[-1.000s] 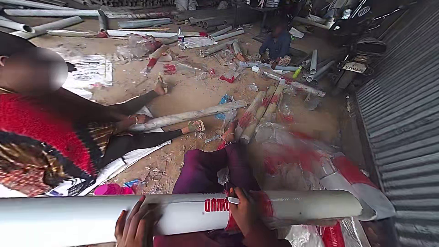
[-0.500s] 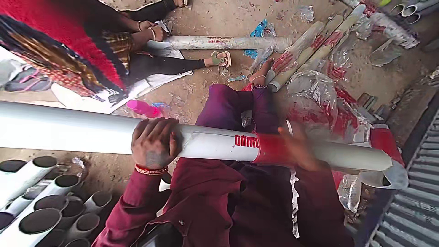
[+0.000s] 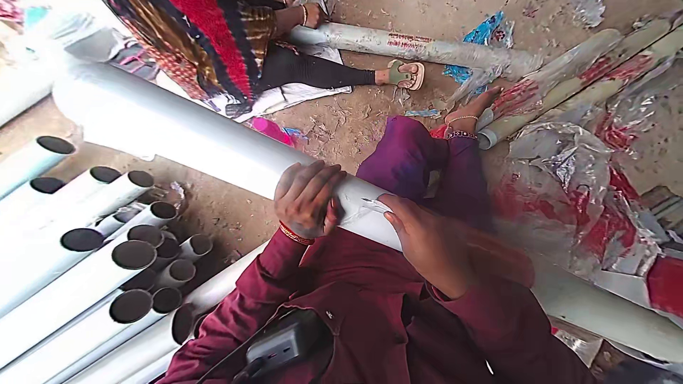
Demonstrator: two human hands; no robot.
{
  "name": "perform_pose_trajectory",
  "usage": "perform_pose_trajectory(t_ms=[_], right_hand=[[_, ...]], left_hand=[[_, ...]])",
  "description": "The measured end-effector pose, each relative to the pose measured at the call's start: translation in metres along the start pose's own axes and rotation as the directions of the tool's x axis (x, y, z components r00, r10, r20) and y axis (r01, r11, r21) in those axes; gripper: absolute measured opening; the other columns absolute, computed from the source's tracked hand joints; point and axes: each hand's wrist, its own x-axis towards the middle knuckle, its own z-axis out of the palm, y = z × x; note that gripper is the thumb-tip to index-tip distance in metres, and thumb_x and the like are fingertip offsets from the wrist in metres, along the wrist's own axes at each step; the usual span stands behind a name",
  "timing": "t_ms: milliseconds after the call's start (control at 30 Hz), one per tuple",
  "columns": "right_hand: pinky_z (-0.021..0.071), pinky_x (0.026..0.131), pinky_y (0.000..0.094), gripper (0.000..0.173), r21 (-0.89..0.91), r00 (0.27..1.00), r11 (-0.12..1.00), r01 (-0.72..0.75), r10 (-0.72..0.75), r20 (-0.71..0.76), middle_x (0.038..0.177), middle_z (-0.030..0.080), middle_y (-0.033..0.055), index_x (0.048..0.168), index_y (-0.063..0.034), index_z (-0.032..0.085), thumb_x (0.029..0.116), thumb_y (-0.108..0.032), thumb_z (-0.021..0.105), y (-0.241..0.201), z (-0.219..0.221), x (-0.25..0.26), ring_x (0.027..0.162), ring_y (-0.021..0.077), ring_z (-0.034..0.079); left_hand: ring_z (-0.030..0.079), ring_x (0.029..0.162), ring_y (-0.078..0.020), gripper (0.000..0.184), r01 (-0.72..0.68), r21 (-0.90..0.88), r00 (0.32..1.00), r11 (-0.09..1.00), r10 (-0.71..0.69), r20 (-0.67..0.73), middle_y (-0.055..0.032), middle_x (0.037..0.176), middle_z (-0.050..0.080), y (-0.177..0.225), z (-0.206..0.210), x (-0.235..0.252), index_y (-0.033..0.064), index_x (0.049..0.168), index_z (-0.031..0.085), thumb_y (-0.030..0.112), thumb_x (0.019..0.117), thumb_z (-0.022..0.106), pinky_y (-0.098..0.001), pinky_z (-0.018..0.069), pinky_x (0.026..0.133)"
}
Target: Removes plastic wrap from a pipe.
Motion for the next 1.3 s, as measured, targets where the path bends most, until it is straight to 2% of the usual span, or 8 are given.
perform_pose_trajectory(t_ms=[67,167,400,567,967,1133,1200,1300], right_hand=[[0.0484,0.049,0.0384,0.028,-0.036,0.998,0.999,0.021,-0.023,-0.051,0.068,0.063,0.0094,0.113,-0.0124,0.079,0.0986,-0.016,0.055,0.001,0.001,0.002,0.058,0.0264,0.064],[0.0439,0.046,0.0367,0.032,-0.092,0.997,0.995,0.046,-0.051,-0.051,0.062,0.058,0.0078,0.114,-0.0143,0.081,0.0955,-0.012,0.055,-0.001,0.0,0.004,0.053,0.0246,0.058],[0.0417,0.044,0.0371,0.039,-0.232,0.995,0.967,0.103,-0.102,0.017,0.065,0.06,0.0107,0.114,-0.0162,0.081,0.0862,-0.001,0.058,-0.008,-0.002,0.011,0.052,0.0273,0.059],[0.0412,0.042,0.0369,0.039,-0.323,0.987,0.936,0.143,-0.11,0.117,0.064,0.059,0.0119,0.114,-0.0118,0.08,0.0821,0.002,0.064,-0.012,-0.015,0.012,0.051,0.0281,0.059],[0.0434,0.042,0.0375,0.041,-0.402,0.981,0.907,0.125,-0.052,0.188,0.067,0.062,0.0153,0.116,-0.0082,0.078,0.0783,0.005,0.069,0.005,-0.035,-0.011,0.051,0.0294,0.061],[0.0477,0.045,0.0411,0.043,-0.413,0.973,0.909,0.055,0.044,0.227,0.073,0.067,0.0183,0.116,-0.0075,0.078,0.0759,0.007,0.073,0.017,-0.047,-0.023,0.057,0.0327,0.066],[0.0461,0.044,0.0405,0.043,-0.42,0.964,0.907,0.038,0.078,0.254,0.07,0.065,0.0169,0.118,-0.0074,0.078,0.0776,0.007,0.073,0.026,-0.054,-0.029,0.055,0.032,0.065],[0.0493,0.048,0.0447,0.043,-0.395,0.947,0.918,-0.024,0.147,0.285,0.076,0.069,0.0171,0.12,-0.0106,0.077,0.0801,0.005,0.073,0.04,-0.066,-0.039,0.06,0.0338,0.067]], left_hand=[[0.069,0.113,-0.0239,0.059,0.002,0.001,1.0,1.0,-0.002,0.01,-0.005,0.116,0.077,-0.001,0.001,0.001,0.0122,0.109,0.077,0.04,0.1038,0.025,-0.0434,0.0424,0.105],[0.069,0.112,-0.0238,0.059,0.013,-0.006,1.0,1.0,-0.012,0.008,-0.0055,0.114,0.077,-0.003,0.001,0.002,0.0121,0.109,0.077,0.04,0.1042,0.026,-0.0433,0.0414,0.106],[0.069,0.111,-0.0242,0.059,0.013,0.001,1.0,1.0,-0.013,0.02,-0.0057,0.114,0.078,-0.005,0.001,0.003,0.0117,0.109,0.078,0.04,0.1036,0.026,-0.0435,0.0426,0.105],[0.069,0.111,-0.0241,0.058,0.02,-0.009,0.999,1.0,-0.02,0.029,-0.0053,0.114,0.078,-0.002,0.001,0.004,0.012,0.109,0.078,0.039,0.1033,0.026,-0.0437,0.0427,0.105],[0.069,0.114,-0.0244,0.06,0.013,0.019,0.997,1.0,-0.014,0.071,-0.0044,0.117,0.077,-0.001,-0.001,0.003,0.0139,0.113,0.076,0.042,0.1042,0.024,-0.045,0.0417,0.105],[0.069,0.114,-0.0245,0.06,0.007,0.033,0.997,0.999,-0.01,0.078,-0.0047,0.117,0.077,0.0,-0.001,0.003,0.0133,0.112,0.076,0.041,0.1047,0.024,-0.0449,0.0411,0.106],[0.068,0.115,-0.0246,0.06,0.001,0.038,0.997,0.999,-0.004,0.079,-0.005,0.117,0.077,-0.001,-0.001,0.003,0.0134,0.113,0.076,0.042,0.105,0.024,-0.045,0.0405,0.106],[0.068,0.115,-0.0252,0.061,-0.005,0.045,0.995,0.999,0.001,0.096,-0.0057,0.117,0.077,-0.001,-0.003,0.003,0.0133,0.113,0.076,0.043,0.1053,0.023,-0.0462,0.0396,0.106]])
